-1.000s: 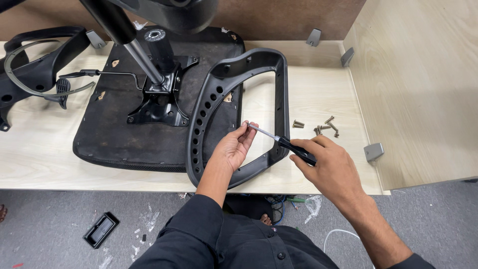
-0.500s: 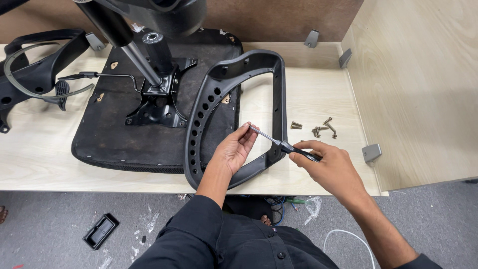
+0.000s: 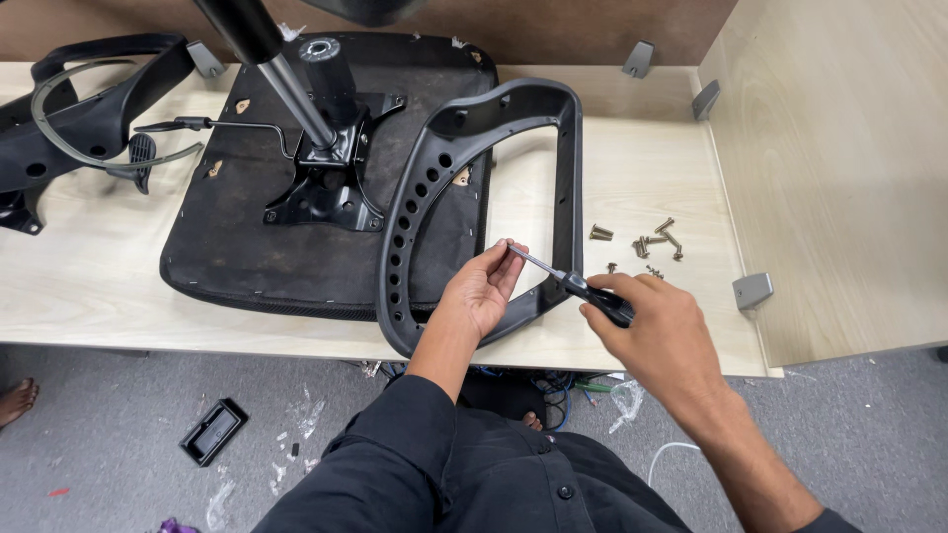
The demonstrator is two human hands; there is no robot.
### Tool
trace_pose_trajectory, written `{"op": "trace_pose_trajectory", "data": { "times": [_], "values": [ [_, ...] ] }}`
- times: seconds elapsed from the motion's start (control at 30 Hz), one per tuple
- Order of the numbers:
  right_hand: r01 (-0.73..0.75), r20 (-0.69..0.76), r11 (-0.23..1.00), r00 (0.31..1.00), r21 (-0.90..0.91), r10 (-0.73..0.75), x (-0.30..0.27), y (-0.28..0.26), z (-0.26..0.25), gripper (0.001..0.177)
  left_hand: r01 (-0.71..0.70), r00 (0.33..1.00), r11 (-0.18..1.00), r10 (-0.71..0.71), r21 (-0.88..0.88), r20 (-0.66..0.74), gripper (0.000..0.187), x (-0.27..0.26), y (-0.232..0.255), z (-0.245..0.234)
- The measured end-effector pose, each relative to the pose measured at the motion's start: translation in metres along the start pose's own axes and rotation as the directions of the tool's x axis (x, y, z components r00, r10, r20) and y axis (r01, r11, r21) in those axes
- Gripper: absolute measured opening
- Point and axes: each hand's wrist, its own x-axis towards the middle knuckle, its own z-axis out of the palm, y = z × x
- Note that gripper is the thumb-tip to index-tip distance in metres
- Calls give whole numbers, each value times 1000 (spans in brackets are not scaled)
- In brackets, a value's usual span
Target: The person uses a screwdriver to fasten screws into a black plastic chair frame, securing it to the chair seat. The person works methodically along the frame, tightening multiple screws.
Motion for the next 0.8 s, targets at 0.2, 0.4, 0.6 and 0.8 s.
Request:
{"op": "trace_pose_trajectory", "data": {
  "times": [0.2,0.4,0.6,0.8],
  "values": [
    [175,-85,979,982,100,-167,2,13,-6,34,23,999,998,-25,56,36,15,-9,-3,-3],
    [-60,52,998,997,-1,60,8,16,-24,38,-104,969,415,249,904,-3,43,-30,13,-6],
    [-153,198,973,962,-173,187,7,4,-27,34,-3,987,-469,140,883,78,46,-39,13,-8],
    [-87,211,988,971,-125,112,1,-4,-18,33,141,990,-654,93,743,-105,51,-56,21,-8]
  ]
}}
